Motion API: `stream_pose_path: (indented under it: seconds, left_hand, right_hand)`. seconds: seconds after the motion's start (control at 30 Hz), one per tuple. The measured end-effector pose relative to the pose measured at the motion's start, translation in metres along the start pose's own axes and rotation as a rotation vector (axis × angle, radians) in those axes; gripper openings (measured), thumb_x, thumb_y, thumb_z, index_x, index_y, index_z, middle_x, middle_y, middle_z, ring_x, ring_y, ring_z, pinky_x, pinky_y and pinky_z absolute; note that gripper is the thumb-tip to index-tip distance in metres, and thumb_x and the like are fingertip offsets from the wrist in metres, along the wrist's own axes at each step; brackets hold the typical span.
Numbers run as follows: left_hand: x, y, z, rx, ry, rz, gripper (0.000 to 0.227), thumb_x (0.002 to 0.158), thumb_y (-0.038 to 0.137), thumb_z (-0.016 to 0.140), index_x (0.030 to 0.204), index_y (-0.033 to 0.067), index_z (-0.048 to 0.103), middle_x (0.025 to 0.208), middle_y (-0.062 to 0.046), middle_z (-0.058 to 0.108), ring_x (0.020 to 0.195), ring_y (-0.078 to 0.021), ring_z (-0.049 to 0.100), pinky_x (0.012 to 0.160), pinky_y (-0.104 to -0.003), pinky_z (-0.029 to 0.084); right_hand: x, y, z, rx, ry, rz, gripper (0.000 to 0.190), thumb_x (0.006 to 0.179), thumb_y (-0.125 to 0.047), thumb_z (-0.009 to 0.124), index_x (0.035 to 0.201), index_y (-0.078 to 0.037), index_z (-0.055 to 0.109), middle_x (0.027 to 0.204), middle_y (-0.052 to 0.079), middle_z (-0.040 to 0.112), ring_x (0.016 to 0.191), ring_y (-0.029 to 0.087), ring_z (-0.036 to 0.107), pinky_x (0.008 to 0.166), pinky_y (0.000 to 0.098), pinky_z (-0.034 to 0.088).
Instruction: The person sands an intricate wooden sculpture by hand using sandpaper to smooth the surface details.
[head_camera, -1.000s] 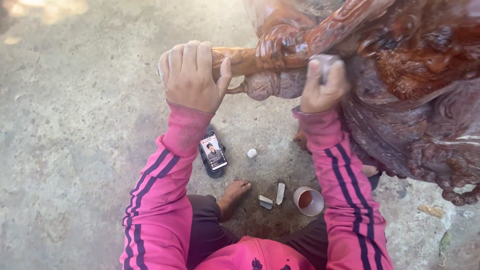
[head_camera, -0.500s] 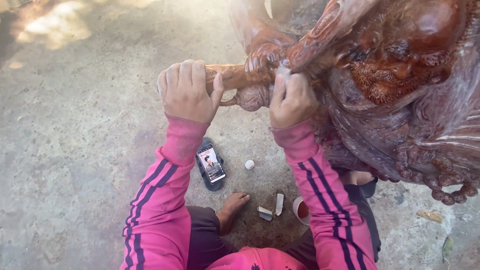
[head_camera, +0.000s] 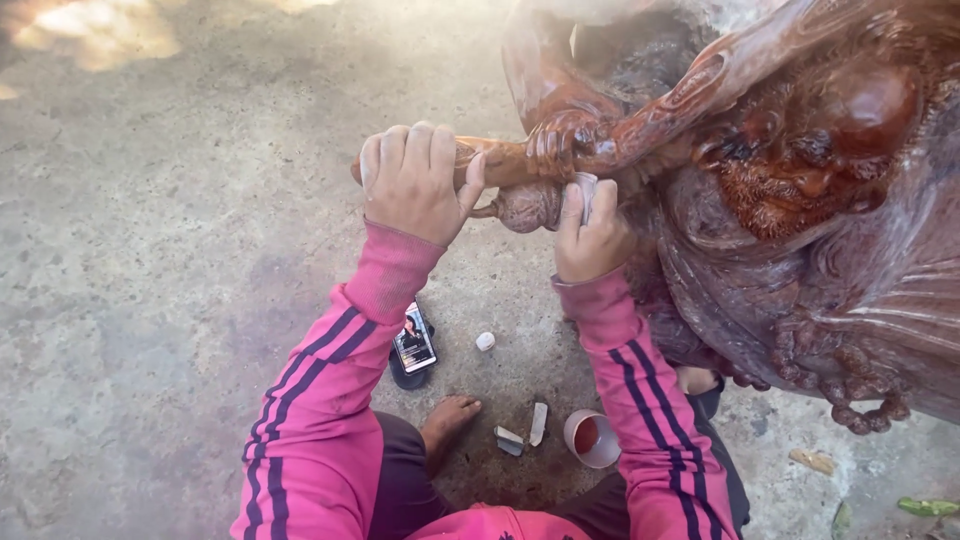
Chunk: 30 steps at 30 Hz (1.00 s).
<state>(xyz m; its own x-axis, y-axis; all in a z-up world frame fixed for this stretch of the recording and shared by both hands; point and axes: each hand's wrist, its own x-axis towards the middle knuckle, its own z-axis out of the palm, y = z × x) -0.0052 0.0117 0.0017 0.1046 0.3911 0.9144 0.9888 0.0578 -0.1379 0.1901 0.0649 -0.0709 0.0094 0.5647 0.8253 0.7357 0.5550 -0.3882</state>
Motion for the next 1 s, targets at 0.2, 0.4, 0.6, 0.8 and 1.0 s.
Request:
stream_pose_path:
  seconds: [0.2,0.4,0.6,0.8,1.0]
  left_hand:
    - [-0.015,0.025,0.005,-0.123,0.212,-0.100,0.016,0.093,0.029,0.063,0.102,0.0163,0.069,0.102,-0.007,0.057,0.096,-0.0299,0.058,0.086,-0.046,0.045]
    - [-0.033,0.079,-0.032,-1.214,-0.257,-0.401,0.029,0.093,0.027,0.075,0.117,0.0124,0.068,0.094,-0.009,0.067,0.084,-0.0310,0.067,0.075,-0.042,0.055]
    - [-0.064,0.100,-0.004,-1.704,-0.469,-0.849,0.022,0.093,0.018,0.077,0.109,0.0032,0.075,0.089,-0.004,0.061,0.071,-0.0085,0.065,0.056,-0.019,0.055]
    - [-0.067,0.093,-0.002,-1.534,-0.521,-0.645,0.022,0.088,0.019,0.082,0.106,0.0078,0.077,0.091,-0.006,0.056,0.069,-0.0110,0.061,0.053,-0.020,0.049]
    - [-0.060,0.090,-0.005,-1.484,-0.488,-0.796,0.017,0.093,0.019,0.078,0.106,0.0094,0.076,0.085,-0.005,0.064,0.074,-0.0116,0.065,0.059,-0.020,0.055]
  right_hand:
    - [0.014,-0.011,-0.040,0.755,-0.269,0.209,0.035,0.108,-0.022,0.057,0.075,-0.011,0.051,0.048,0.006,0.055,0.049,0.016,0.053,0.057,0.0277,0.046]
    - [0.004,-0.027,-0.075,0.894,-0.475,0.256,0.046,0.111,-0.024,0.041,0.070,-0.010,0.056,0.046,0.003,0.057,0.045,0.012,0.055,0.050,0.0252,0.045]
    - [-0.006,-0.019,-0.099,1.275,-0.570,0.579,0.032,0.110,-0.024,0.041,0.104,-0.001,0.062,0.076,0.010,0.065,0.066,0.013,0.066,0.057,0.0263,0.055]
    - [-0.026,0.020,-0.077,1.347,-0.616,0.710,0.019,0.109,-0.017,0.042,0.116,-0.005,0.054,0.096,0.007,0.067,0.078,0.011,0.066,0.057,0.0208,0.051]
    - [-0.007,-0.016,-0.089,0.749,-0.581,0.241,0.025,0.106,-0.016,0.047,0.110,0.003,0.064,0.065,0.014,0.070,0.043,0.018,0.063,0.041,0.0265,0.048]
